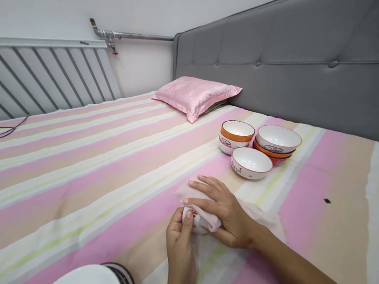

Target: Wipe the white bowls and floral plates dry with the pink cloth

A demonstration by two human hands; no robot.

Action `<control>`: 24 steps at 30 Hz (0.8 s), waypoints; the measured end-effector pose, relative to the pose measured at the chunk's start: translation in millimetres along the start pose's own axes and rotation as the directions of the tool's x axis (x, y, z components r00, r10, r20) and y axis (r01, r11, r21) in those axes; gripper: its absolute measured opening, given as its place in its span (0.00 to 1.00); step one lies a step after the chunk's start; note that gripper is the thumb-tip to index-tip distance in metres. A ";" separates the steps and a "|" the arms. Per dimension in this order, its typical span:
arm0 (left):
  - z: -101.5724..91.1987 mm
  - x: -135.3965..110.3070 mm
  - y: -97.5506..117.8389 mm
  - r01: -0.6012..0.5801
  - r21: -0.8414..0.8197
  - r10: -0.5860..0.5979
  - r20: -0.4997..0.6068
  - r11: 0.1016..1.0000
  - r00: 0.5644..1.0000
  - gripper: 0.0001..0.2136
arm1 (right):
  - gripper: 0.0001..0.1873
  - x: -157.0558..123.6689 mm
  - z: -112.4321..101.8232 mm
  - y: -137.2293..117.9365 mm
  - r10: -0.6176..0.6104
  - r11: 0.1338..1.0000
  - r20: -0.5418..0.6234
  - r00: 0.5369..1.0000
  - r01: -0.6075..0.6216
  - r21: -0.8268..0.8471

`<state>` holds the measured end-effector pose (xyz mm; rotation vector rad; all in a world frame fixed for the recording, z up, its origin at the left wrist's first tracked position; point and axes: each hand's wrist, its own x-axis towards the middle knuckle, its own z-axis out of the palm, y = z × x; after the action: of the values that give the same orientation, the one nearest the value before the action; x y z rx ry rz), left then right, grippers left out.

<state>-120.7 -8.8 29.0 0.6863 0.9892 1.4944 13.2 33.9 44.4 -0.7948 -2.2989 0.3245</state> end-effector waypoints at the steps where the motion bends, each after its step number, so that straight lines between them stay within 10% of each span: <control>1: 0.5 0.1 -0.2 0.000 0.001 0.000 -0.007 1.000 1.000 0.10 | 0.29 -0.3 0.9 -0.1 -0.004 1.000 0.002 1.000 0.004 -0.011; 12: -0.8 1.8 -4.8 -0.088 0.216 0.109 -0.088 0.972 0.990 0.13 | 0.23 -0.9 2.6 16.0 0.265 0.949 -0.184 0.946 -0.222 0.224; 19: -3.9 3.6 -29.4 -0.170 0.724 0.275 -0.029 0.669 0.961 0.28 | 0.26 -4.0 8.0 25.1 0.427 0.855 -0.240 0.872 -0.303 0.422; 24: -3.0 3.3 -37.9 -0.226 0.717 0.338 -0.015 0.660 0.941 0.26 | 0.26 -4.0 10.1 24.3 0.458 0.829 -0.236 0.857 -0.316 0.461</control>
<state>-105.5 -6.8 -5.9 1.3512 1.6731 1.4174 19.9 50.4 24.5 -1.0120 -1.6496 0.7657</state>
